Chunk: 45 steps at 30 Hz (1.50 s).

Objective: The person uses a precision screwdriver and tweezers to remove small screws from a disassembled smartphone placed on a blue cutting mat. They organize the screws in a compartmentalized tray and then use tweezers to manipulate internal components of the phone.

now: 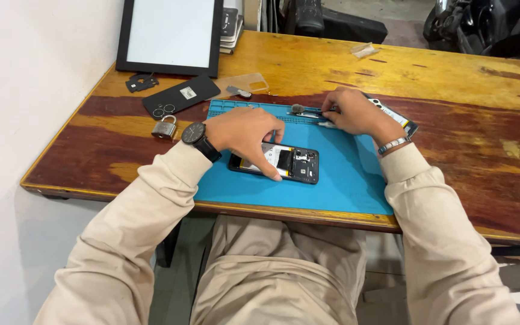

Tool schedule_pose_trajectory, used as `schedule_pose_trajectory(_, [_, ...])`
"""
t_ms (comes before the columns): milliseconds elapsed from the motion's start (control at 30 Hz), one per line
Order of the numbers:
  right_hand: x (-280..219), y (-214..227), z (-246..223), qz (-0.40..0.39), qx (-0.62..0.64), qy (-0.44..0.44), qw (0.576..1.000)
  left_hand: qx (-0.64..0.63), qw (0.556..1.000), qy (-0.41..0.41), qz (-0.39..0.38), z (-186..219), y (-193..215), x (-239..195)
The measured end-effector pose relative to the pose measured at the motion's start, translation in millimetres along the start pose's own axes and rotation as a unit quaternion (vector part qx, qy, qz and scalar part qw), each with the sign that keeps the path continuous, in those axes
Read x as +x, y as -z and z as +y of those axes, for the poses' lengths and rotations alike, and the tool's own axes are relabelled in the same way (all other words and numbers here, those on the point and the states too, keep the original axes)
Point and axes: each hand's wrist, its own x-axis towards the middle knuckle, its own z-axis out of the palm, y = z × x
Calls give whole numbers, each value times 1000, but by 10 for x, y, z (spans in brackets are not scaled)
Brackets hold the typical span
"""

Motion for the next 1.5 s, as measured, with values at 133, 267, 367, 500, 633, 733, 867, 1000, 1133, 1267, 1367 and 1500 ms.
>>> schedule_pose_trajectory(133, [-24,79,-158,50,29,27,998,-18,999,-21,22,-55,-49,16])
schedule_pose_trajectory(267, [-95,286,-297,31,185,2,982,-114,993,-33,20,-208,-106,93])
schedule_pose_trajectory(367, [-192,453,-325,-76,239,-58,966,-103,995,16,-1,-381,-155,155])
schedule_pose_trajectory(500, [-230,571,-287,-165,250,-75,951,-118,991,11,63,-674,-137,230])
schedule_pose_trajectory(633, [-240,566,-207,-215,251,-43,943,-106,985,25,137,-892,-118,199])
schedule_pose_trajectory(733, [-229,542,-182,-206,244,-54,946,-48,987,71,136,-912,-87,179])
schedule_pose_trajectory(867, [-185,411,-296,-203,250,-76,944,37,983,162,83,-854,-50,68])
schedule_pose_trajectory(1000, [-109,257,-524,-172,191,-44,966,71,953,293,6,-866,-3,48])
schedule_pose_trajectory(1133, [-70,13,-788,-96,167,150,970,65,945,322,9,-1007,-13,53])
schedule_pose_trajectory(1267, [-72,-40,-885,-103,173,152,968,53,938,344,7,-1130,-48,15])
schedule_pose_trajectory(1367, [-77,193,-770,-130,113,113,979,63,942,326,-49,-1164,-36,-6])
schedule_pose_trajectory(1500, [-140,290,-717,-136,160,82,974,51,945,318,-63,-1146,-53,-53])
